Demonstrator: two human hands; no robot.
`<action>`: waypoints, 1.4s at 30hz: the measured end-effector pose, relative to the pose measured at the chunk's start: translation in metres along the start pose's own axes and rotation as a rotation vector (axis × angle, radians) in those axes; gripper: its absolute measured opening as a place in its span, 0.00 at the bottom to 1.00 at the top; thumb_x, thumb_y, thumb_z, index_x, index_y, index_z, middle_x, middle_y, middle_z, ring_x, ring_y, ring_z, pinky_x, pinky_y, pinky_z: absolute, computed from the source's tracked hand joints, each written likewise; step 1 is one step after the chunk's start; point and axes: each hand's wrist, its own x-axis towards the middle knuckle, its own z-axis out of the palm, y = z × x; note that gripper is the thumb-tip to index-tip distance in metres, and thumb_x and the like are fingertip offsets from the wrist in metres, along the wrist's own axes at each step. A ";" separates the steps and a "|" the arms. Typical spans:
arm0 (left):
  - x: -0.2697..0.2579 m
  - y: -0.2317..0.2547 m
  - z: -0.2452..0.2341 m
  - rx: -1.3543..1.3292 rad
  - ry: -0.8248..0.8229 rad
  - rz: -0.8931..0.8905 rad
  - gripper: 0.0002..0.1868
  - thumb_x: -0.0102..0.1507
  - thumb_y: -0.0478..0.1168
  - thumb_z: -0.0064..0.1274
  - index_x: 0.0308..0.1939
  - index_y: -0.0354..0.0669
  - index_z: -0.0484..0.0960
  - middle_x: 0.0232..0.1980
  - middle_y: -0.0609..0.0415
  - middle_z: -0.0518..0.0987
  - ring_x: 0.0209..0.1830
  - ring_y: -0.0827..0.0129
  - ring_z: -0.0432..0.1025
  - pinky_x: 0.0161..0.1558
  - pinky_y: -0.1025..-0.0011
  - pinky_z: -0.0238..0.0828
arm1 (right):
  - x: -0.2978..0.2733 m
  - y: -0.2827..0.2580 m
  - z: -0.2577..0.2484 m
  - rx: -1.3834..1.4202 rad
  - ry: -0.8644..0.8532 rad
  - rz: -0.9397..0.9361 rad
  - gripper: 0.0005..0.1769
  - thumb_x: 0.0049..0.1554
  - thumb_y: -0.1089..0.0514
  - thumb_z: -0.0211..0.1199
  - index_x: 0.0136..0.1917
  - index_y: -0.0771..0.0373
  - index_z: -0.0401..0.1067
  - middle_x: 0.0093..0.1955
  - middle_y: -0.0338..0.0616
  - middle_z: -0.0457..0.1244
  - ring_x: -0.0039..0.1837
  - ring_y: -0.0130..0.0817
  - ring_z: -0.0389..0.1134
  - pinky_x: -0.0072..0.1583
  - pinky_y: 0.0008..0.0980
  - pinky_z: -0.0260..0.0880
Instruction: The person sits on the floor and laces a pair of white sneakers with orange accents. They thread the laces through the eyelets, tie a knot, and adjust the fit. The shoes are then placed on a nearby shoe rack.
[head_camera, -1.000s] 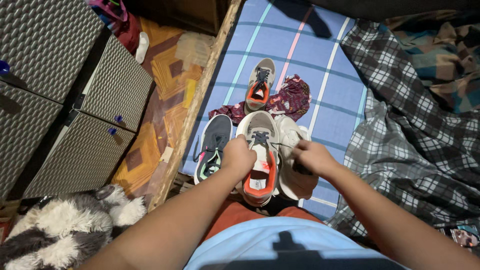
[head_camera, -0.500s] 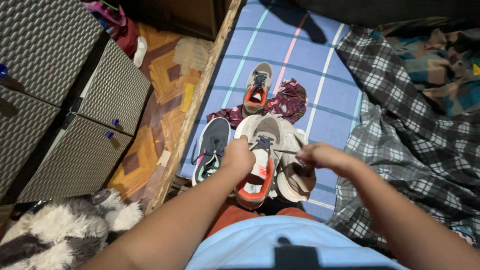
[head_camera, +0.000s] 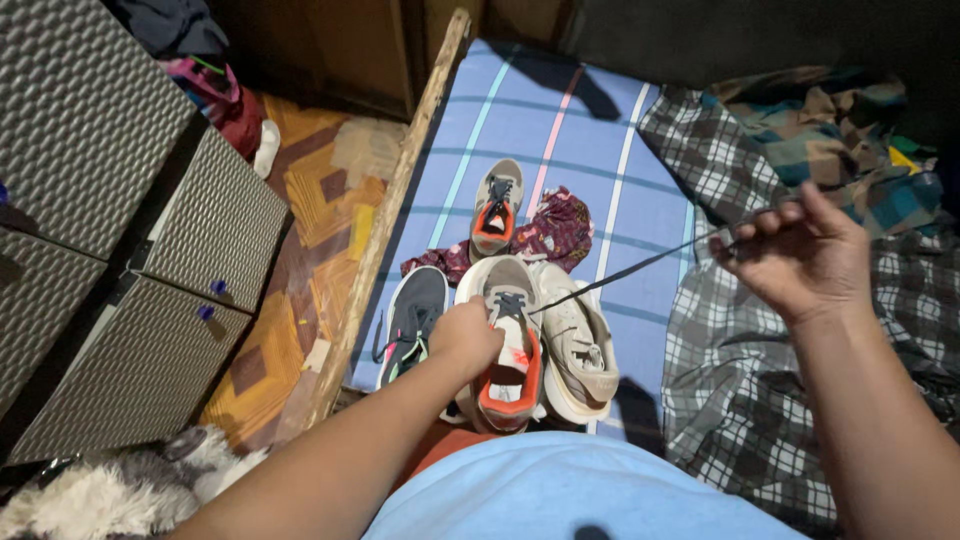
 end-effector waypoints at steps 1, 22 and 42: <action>0.002 0.000 0.000 -0.008 -0.003 -0.002 0.21 0.57 0.46 0.59 0.51 0.41 0.79 0.50 0.42 0.82 0.53 0.47 0.77 0.54 0.53 0.74 | 0.003 -0.002 -0.005 0.111 -0.007 -0.019 0.25 0.68 0.44 0.65 0.33 0.53 0.64 0.39 0.40 0.61 0.51 0.39 0.63 0.72 0.56 0.56; 0.043 -0.030 0.033 -0.175 0.184 -0.027 0.08 0.50 0.37 0.57 0.28 0.38 0.88 0.36 0.35 0.83 0.40 0.44 0.80 0.48 0.54 0.77 | 0.146 0.032 -0.229 0.058 0.515 0.060 0.12 0.70 0.60 0.43 0.59 0.60 0.68 0.47 0.37 0.69 0.38 0.23 0.68 0.40 0.19 0.67; 0.043 -0.067 0.061 -0.764 0.057 -0.298 0.09 0.63 0.39 0.58 0.41 0.38 0.89 0.34 0.50 0.86 0.30 0.68 0.79 0.34 0.66 0.76 | 0.006 0.245 0.053 -1.037 -0.384 0.361 0.09 0.63 0.61 0.57 0.51 0.69 0.72 0.43 0.43 0.73 0.41 0.31 0.70 0.44 0.32 0.70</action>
